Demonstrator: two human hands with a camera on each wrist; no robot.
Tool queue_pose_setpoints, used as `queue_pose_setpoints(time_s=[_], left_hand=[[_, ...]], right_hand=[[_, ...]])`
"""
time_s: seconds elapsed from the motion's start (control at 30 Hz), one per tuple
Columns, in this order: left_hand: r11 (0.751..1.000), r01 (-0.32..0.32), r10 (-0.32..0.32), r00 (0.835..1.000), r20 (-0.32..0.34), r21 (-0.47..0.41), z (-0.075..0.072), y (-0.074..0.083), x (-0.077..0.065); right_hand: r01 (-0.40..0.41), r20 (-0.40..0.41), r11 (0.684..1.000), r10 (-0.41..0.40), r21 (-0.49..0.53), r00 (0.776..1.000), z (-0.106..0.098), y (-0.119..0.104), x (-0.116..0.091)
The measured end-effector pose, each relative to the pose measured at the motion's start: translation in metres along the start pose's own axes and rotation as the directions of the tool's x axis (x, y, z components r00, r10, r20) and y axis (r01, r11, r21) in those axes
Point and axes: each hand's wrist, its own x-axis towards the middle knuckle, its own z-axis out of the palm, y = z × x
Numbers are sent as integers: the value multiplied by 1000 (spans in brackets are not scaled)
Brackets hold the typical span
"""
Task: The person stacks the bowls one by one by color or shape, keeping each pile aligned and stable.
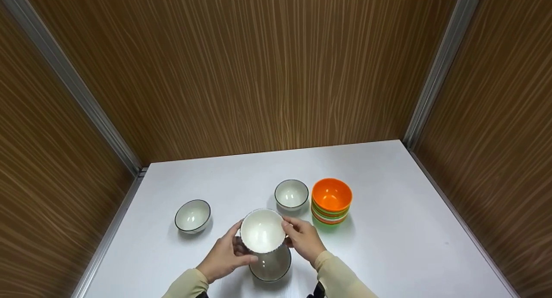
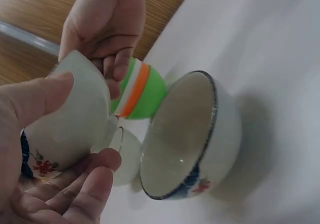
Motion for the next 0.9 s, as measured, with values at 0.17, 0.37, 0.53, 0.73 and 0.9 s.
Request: queue_pose_setpoints(time_s=[0.17,0.37,0.53,0.73,0.9], left_hand=[[991,-37,43,998,-47,129,7,-12,-3],[952,-73,119,983,-141,296,20,-27,-10],[943,-73,129,980,-153,323,28,-39,-14],[956,-32,71,990,-124,293,35,-50,-16],[962,-12,45,992,-114,274,38,-53,-16]], right_hand=[[-34,-19,999,33,-41,999,-1,23,2],[-100,-44,988,96,-121,994,1,41,-1],[-143,-48,978,137,-150,989,3,51,-4],[-133,-37,981,129,-138,991,3,58,-7],[-66,84,989,78,-133,993,-4,70,-8]])
